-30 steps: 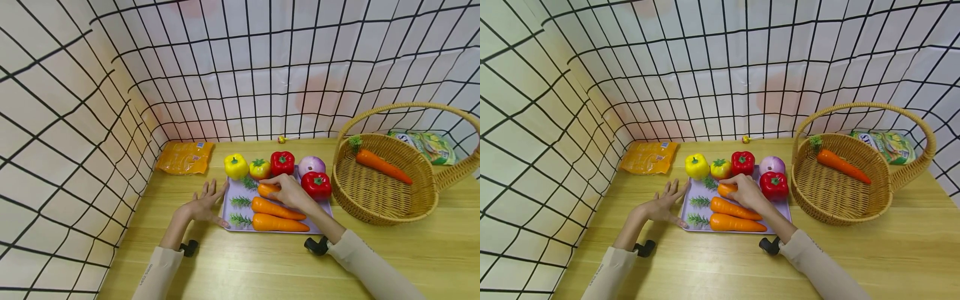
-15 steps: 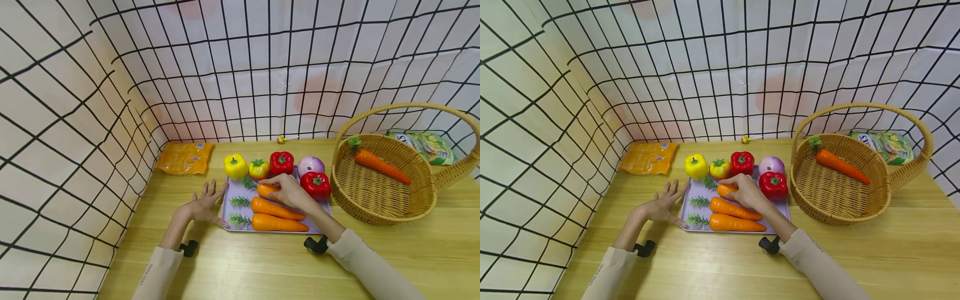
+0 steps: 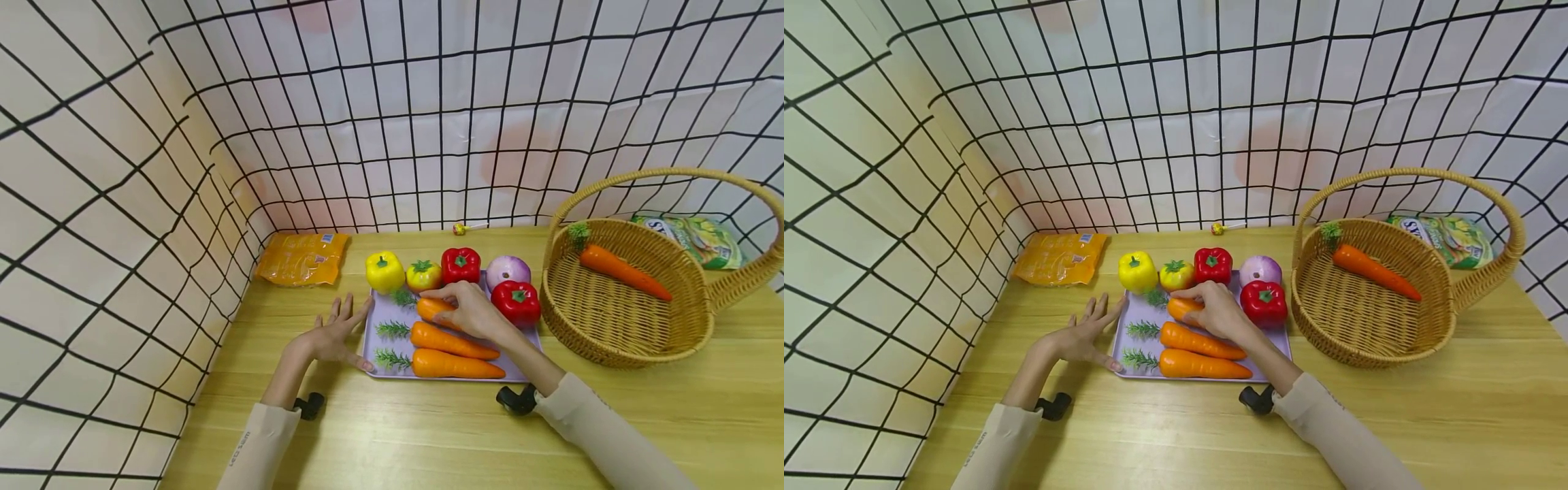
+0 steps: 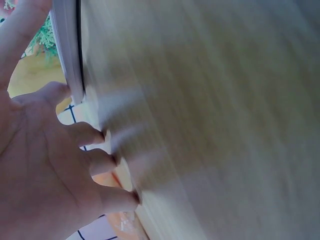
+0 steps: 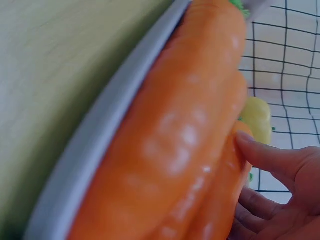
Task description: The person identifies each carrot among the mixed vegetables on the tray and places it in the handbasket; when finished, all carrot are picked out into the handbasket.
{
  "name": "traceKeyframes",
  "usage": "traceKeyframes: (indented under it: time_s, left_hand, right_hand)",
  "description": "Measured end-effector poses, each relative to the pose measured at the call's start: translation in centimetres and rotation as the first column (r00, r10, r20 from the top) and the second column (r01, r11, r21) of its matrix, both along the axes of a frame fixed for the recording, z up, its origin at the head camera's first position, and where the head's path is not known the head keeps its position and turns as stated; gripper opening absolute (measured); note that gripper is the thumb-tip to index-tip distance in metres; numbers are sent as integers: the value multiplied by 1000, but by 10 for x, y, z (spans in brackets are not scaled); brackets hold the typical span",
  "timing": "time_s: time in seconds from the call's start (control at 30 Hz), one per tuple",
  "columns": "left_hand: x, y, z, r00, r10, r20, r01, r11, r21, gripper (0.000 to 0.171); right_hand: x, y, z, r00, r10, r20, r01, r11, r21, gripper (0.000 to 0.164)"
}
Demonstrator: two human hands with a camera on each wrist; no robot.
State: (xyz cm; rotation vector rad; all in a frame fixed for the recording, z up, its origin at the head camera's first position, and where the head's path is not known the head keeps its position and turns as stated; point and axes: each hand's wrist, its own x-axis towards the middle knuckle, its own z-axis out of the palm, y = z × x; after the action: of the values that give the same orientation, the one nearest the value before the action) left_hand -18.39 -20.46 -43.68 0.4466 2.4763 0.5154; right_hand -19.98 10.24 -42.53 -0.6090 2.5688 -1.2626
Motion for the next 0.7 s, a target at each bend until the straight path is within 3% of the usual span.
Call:
traceKeyframes:
  time_s: [0.2, 0.37, 0.7]
  left_hand:
    - [1, 1, 1, 1000, 1, -2, -1, 1000, -2, 129]
    - [1, 2, 2, 1000, 0, -3, 0, 1000, -6, 128]
    - [0, 1, 0, 1000, 0, -2, 0, 1000, -13, 128]
  right_hand:
    - [6, 4, 18, 998, -12, -57, 12, 1000, -2, 42]
    - [11, 12, 35, 998, -32, -49, 31, 999, -14, 43]
    - [16, 48, 75, 993, -60, -103, 62, 998, 15, 44]
